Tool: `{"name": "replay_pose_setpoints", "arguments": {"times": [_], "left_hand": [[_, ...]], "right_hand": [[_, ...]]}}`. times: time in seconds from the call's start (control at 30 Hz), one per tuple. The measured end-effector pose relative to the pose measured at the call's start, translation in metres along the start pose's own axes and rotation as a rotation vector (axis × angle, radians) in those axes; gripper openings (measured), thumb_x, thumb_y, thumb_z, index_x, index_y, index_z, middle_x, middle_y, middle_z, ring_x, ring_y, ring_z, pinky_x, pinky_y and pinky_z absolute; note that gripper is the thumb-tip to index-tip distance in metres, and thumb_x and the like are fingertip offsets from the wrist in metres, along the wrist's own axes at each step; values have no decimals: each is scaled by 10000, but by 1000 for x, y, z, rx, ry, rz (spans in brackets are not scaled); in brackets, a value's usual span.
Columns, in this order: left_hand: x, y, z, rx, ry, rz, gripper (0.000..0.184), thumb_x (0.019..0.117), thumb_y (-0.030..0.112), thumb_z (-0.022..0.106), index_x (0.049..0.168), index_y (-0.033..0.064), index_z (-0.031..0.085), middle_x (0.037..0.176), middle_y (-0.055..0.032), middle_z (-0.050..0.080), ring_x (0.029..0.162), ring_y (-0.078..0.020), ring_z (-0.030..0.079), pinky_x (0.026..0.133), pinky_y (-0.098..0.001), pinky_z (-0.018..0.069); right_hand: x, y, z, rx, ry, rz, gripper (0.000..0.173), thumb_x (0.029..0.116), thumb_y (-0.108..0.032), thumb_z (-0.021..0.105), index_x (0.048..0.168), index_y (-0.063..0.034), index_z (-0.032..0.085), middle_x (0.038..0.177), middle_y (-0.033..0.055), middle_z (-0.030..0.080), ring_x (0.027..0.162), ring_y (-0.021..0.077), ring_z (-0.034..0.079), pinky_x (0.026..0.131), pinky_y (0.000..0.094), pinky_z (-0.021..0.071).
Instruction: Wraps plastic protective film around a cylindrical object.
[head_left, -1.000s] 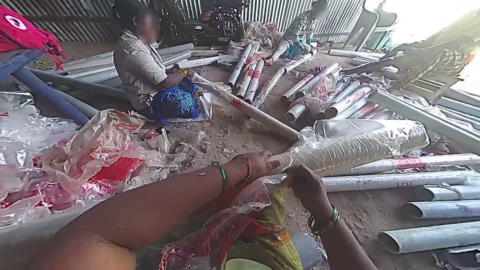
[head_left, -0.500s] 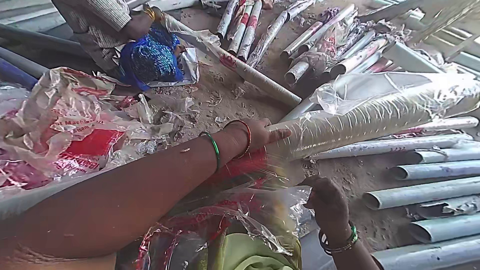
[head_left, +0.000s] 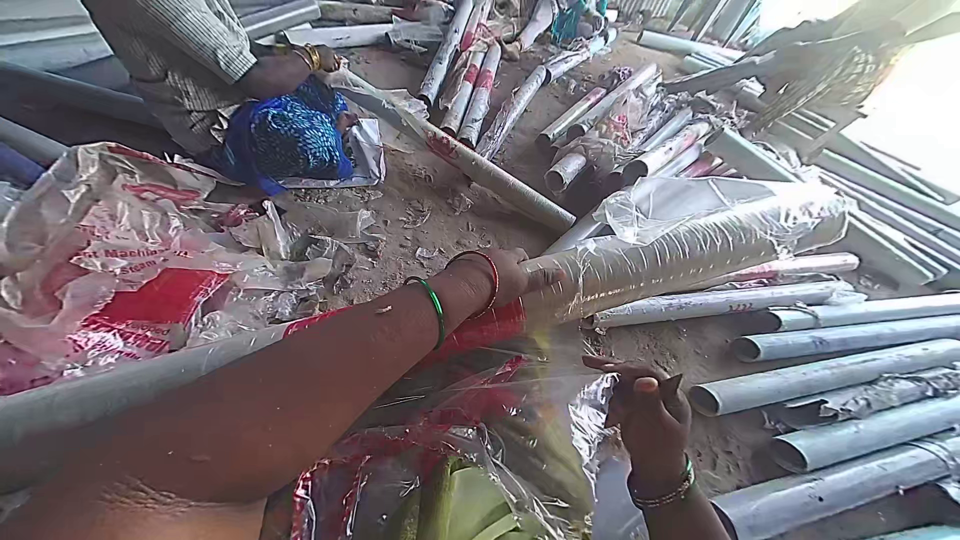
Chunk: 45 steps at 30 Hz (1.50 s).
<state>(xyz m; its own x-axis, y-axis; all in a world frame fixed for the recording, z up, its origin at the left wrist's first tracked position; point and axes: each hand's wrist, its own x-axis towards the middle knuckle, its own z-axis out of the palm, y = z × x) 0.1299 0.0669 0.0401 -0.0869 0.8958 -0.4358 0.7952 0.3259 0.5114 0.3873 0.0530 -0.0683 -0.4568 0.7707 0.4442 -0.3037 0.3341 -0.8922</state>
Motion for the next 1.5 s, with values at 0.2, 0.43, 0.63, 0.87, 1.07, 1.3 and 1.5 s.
{"name": "replay_pose_setpoints", "arguments": {"times": [0.2, 0.43, 0.63, 0.87, 1.07, 1.3, 1.5], "left_hand": [[-3, 1, 0, 42, 0, -5, 731, 1005, 656, 391, 1474, 105, 491, 1299, -235, 625, 1250, -396, 580, 1020, -630, 427], [-6, -3, -3, 25, -11, -11, 733, 1001, 656, 407, 1457, 91, 504, 1284, -236, 631, 1247, -393, 583, 1021, -629, 431], [-7, -2, 3, 82, 27, -12, 727, 1008, 648, 407, 1488, 106, 481, 1291, -217, 640, 1231, -390, 598, 1010, -636, 437], [-2, -9, -6, 55, -27, -21, 752, 967, 675, 488, 1489, 134, 475, 1290, -210, 637, 1235, -376, 594, 1018, -618, 435], [11, -21, -9, -78, -43, -11, 674, 978, 647, 493, 1418, 140, 550, 1253, -207, 651, 1198, -368, 607, 1007, -623, 433], [11, -23, 0, -88, -16, 41, 717, 920, 694, 549, 1428, 188, 550, 1247, -181, 659, 1188, -354, 614, 992, -628, 448], [-4, -31, 10, -87, 57, 111, 732, 895, 676, 607, 1468, 229, 518, 1274, -169, 652, 1169, -351, 624, 967, -616, 466]], "right_hand": [[30, -9, 6, -77, 262, -56, 270, 1048, -401, 537, 950, -259, 745, 899, -165, 726, 671, -55, 619, 591, 116, 509], [113, -59, -14, -915, 57, -42, 289, 963, -193, 639, 1214, -65, 701, 1271, 66, 617, 678, 35, 494, 584, 237, 425], [175, -56, 17, -1361, -505, 177, 461, 996, -299, 677, 1391, -68, 624, 1394, 179, 622, 1181, 424, 642, 936, 670, 477], [164, -42, 8, -1160, -196, 107, 183, 1025, -124, 603, 1021, 17, 719, 1080, 209, 706, 937, 363, 679, 810, 586, 504], [128, -12, -27, -580, 196, 63, 117, 949, -73, 605, 1010, 4, 668, 977, -8, 664, 805, -13, 606, 734, 197, 531], [97, -7, -56, -443, 194, -157, 171, 954, -130, 589, 887, -237, 705, 989, -175, 706, 715, -65, 603, 629, 135, 508], [83, -34, -50, -475, 48, -171, 245, 991, -531, 580, 1030, -372, 763, 1111, -237, 702, 746, -107, 600, 632, 95, 492]]}}
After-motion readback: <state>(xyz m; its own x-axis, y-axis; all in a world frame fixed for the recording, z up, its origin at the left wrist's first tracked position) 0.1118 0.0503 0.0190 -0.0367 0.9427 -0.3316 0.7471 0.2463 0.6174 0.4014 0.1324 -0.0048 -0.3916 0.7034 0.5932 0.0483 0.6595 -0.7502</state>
